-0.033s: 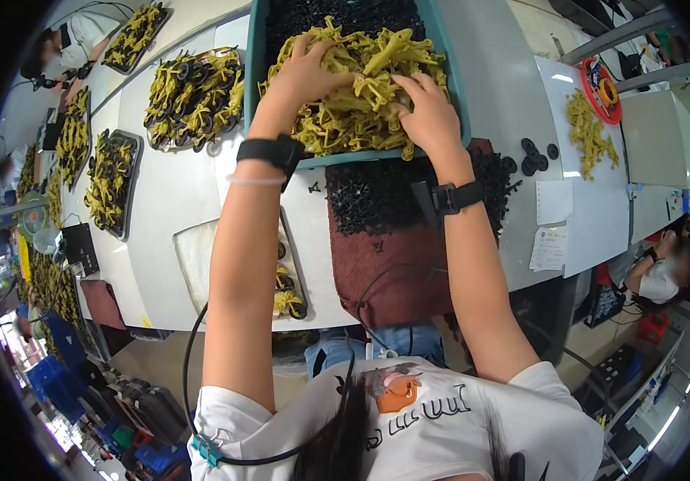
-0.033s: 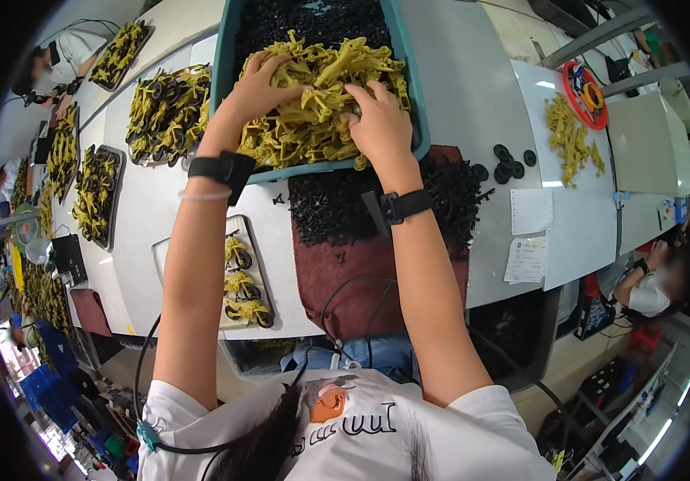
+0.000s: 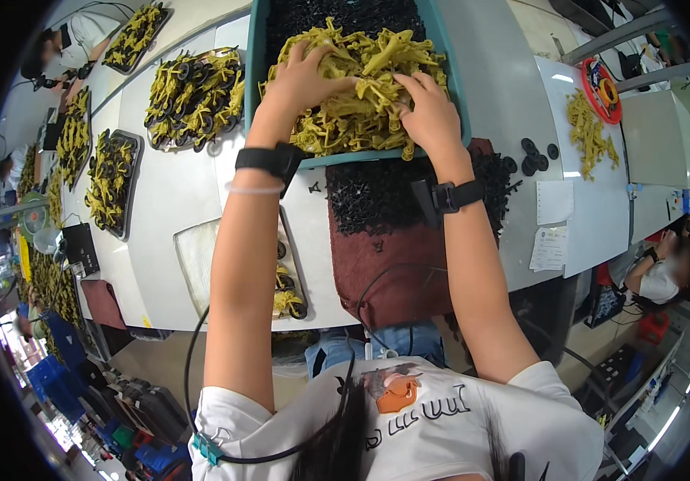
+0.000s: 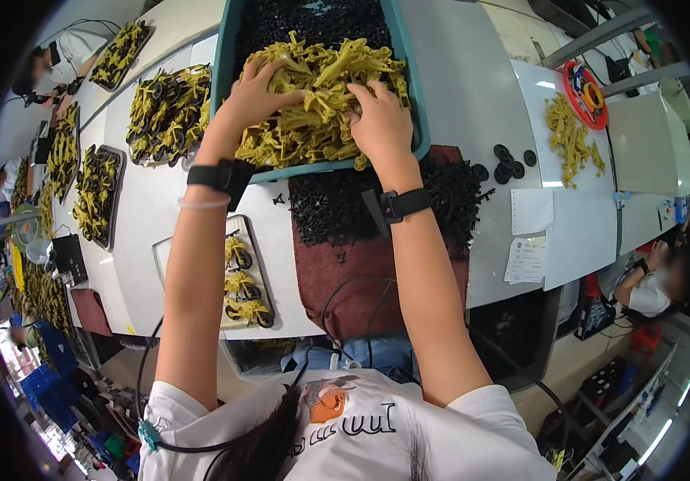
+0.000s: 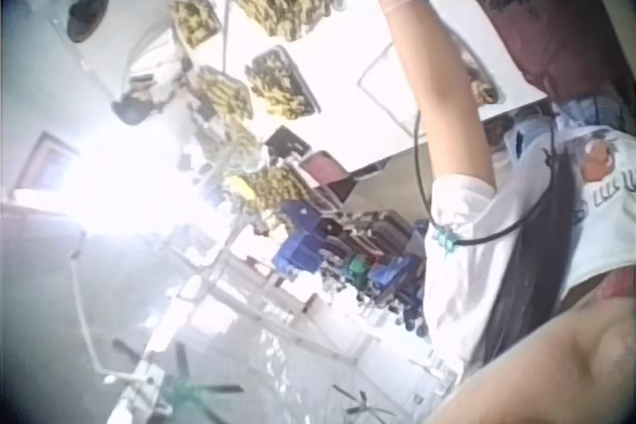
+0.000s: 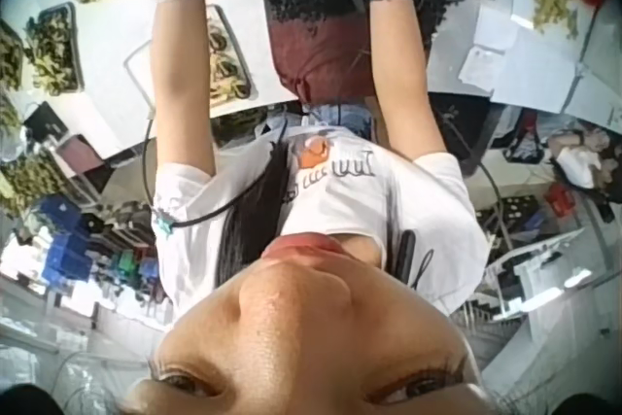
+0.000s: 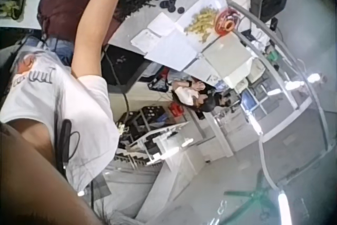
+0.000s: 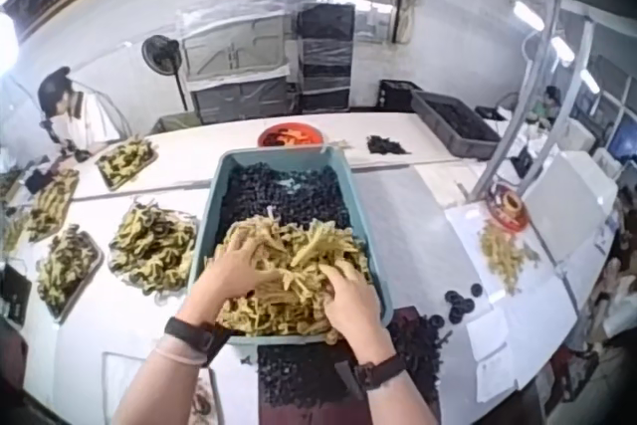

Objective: The recorder is assembling yellow toy motorcycle components by attaching wheels and handle bars.

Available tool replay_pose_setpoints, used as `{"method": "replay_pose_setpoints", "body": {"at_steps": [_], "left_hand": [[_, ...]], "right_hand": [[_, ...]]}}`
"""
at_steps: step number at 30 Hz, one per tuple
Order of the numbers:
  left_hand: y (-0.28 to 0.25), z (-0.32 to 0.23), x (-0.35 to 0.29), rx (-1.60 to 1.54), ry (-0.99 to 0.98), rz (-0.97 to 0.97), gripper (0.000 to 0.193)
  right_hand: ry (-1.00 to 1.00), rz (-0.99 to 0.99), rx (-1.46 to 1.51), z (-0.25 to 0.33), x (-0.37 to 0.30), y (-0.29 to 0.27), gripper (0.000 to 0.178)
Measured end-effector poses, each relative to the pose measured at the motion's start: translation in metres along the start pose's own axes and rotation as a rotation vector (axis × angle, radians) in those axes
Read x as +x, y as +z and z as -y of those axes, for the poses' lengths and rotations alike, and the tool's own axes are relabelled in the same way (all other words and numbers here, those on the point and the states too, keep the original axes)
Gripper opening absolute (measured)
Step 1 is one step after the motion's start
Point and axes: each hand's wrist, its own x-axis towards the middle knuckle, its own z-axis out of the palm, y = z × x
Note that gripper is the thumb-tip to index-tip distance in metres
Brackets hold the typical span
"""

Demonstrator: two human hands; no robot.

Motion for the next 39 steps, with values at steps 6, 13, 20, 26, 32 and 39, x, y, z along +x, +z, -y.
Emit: {"method": "replay_pose_setpoints", "body": {"at_steps": [6,13,20,26,32,39], "left_hand": [[0.006,0.000,-0.058,0.047,-0.248,0.029,0.092],[0.020,-0.002,-0.083,-0.082,0.067,-0.256,0.070],[0.046,-0.005,-0.096,0.229,0.039,-0.163,0.071],[0.031,-0.001,-0.124,0.025,0.148,-0.345,0.066],[0.051,0.004,-0.254,-0.211,0.054,-0.571,0.032],[0.133,-0.005,-0.390,-0.323,0.174,-0.139,0.020]], "right_hand": [[-0.080,-0.059,0.252,-0.001,-0.014,-0.012,0.057],[-0.048,0.181,0.184,0.013,-0.023,-0.007,0.072],[-0.085,0.041,0.040,0.019,-0.025,-0.007,0.075],[-0.053,-0.004,0.083,0.018,-0.034,0.002,0.075],[-0.106,-0.159,0.012,0.008,-0.052,-0.010,0.066],[-0.040,-0.109,0.140,-0.002,-0.070,-0.015,0.037]]}}
